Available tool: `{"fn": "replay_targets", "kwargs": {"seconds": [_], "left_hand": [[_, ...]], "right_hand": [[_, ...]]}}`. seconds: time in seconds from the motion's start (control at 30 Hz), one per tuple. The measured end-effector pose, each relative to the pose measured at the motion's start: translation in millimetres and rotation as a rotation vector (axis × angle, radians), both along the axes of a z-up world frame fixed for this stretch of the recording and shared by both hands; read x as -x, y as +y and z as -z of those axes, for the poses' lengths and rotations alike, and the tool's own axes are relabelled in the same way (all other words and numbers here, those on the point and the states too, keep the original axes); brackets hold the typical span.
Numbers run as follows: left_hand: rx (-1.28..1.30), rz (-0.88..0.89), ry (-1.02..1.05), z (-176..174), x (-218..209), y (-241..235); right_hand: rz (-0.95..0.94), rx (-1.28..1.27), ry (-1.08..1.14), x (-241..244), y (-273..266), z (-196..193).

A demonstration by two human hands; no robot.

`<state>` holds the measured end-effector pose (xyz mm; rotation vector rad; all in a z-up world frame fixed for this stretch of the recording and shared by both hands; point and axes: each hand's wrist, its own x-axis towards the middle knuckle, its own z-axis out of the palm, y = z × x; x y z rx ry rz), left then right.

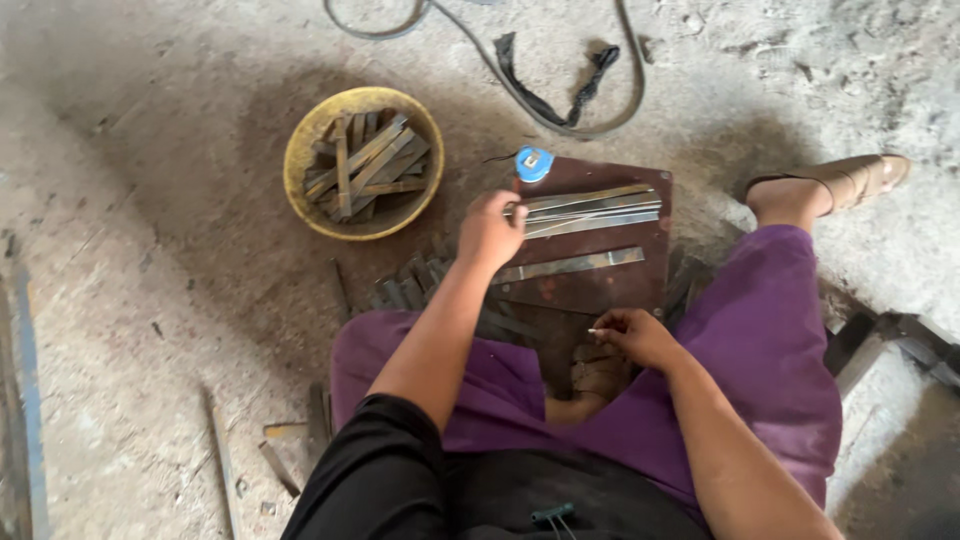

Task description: The person places thin metal strips onto a wooden block, aligns them with existing pieces, and uses a small marking tool to draw lines on the metal surfaces.

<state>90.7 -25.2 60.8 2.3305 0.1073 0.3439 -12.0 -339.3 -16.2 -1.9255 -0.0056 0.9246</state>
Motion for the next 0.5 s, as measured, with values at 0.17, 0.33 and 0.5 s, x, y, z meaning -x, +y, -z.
{"fn": "replay_targets", "kwargs": {"seconds": [0.17,0.33,0.5], "left_hand": [[-0.365,0.209,0.154,-7,-33,-42],[-0.465,0.28,0.344,1,-46,-46],[-0.46,0.279,0.177,2,-38,-41]], "right_hand": [[-0.001,-0.01,-0.027,2,-4,-6],[-0.027,0.052,0.009,-4,-2,-25],[-0.015,0.027,0.032,-10,2,-43]]}}
